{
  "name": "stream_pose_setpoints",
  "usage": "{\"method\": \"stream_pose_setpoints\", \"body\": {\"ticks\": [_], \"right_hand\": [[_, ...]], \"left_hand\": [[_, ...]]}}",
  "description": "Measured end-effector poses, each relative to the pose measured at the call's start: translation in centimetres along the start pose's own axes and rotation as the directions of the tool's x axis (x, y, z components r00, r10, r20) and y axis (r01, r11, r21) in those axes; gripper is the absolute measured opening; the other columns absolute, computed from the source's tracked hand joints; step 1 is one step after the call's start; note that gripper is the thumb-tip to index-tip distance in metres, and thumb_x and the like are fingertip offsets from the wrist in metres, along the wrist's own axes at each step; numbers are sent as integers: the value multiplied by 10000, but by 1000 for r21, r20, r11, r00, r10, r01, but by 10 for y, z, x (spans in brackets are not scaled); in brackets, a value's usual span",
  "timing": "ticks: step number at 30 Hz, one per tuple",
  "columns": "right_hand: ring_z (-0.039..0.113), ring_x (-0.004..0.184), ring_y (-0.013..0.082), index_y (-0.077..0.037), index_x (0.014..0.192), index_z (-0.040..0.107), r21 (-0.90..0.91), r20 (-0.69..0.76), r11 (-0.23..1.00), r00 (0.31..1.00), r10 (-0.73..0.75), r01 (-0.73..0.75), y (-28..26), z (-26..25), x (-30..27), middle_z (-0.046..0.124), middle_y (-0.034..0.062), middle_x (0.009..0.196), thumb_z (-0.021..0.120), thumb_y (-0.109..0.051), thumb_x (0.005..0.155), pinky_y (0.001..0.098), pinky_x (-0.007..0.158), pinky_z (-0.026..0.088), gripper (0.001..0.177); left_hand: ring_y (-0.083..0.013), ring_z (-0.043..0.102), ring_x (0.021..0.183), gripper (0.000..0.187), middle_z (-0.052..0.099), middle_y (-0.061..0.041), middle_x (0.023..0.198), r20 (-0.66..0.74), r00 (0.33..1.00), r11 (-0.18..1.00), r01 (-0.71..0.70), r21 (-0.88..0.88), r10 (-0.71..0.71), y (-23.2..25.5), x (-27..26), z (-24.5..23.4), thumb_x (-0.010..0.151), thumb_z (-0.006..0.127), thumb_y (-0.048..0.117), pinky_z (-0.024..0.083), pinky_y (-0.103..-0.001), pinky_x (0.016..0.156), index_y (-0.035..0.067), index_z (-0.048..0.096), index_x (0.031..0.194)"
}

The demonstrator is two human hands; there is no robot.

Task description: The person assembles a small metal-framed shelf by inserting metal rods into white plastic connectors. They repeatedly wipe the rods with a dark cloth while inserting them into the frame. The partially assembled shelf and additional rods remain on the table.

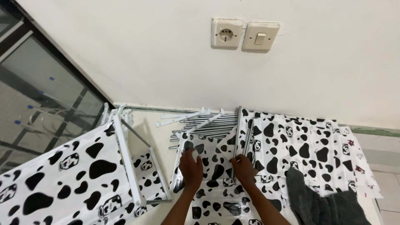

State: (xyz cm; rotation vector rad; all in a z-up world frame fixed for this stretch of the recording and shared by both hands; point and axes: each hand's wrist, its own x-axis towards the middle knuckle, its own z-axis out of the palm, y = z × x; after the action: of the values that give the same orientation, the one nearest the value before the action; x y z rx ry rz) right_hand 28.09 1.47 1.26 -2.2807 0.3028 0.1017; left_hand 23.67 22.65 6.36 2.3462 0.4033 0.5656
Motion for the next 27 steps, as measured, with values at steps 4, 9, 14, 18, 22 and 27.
{"method": "stream_pose_setpoints", "body": {"ticks": [4,9,14,18,22,27], "right_hand": [[547,622,170,-8,1012,669,496,23,860,992,121,-117,9,-13,1,649,111,754,604,-238,1005,313,558,434,239],[495,645,101,-9,986,664,636,-143,771,984,104,11,31,-66,-31,636,60,774,601,-187,1021,273,580,417,192],[586,658,100,-44,978,689,654,-39,738,966,256,-169,66,-109,-64,703,56,761,604,-222,978,275,569,441,198],[621,587,126,5,817,710,498,-51,832,950,307,-242,104,-122,-69,724,73,691,689,-257,952,292,545,488,295],[634,518,137,1,731,711,434,-47,873,962,269,-222,108,-111,-60,718,85,620,716,-263,914,313,511,490,322],[666,539,160,36,753,724,347,-46,901,955,293,-259,68,-111,-51,716,117,629,773,-347,893,297,545,517,410]], "left_hand": [[-321,490,1280,473,565,-108,1291,-63,997,961,-16,276,35,-7,75,63,867,679,231,373,-565,1005,103,580,1311],[-354,466,1312,449,572,-146,1363,448,885,766,-200,611,-126,-40,140,105,978,583,356,319,-674,1044,84,567,1335],[-295,569,1206,319,659,-118,1215,507,859,596,-443,670,68,-51,156,96,862,731,177,381,-561,1010,75,685,1160],[-266,587,1159,263,664,-100,1140,473,864,623,-467,627,172,-26,154,80,812,717,65,388,-495,949,90,688,1072],[-271,584,1060,301,654,-111,1086,238,873,618,-473,628,426,16,145,64,801,692,121,383,-463,879,60,658,1093],[-280,623,846,206,664,-113,878,126,873,833,-488,262,471,84,99,48,934,637,213,424,-474,831,52,597,1057]]}}
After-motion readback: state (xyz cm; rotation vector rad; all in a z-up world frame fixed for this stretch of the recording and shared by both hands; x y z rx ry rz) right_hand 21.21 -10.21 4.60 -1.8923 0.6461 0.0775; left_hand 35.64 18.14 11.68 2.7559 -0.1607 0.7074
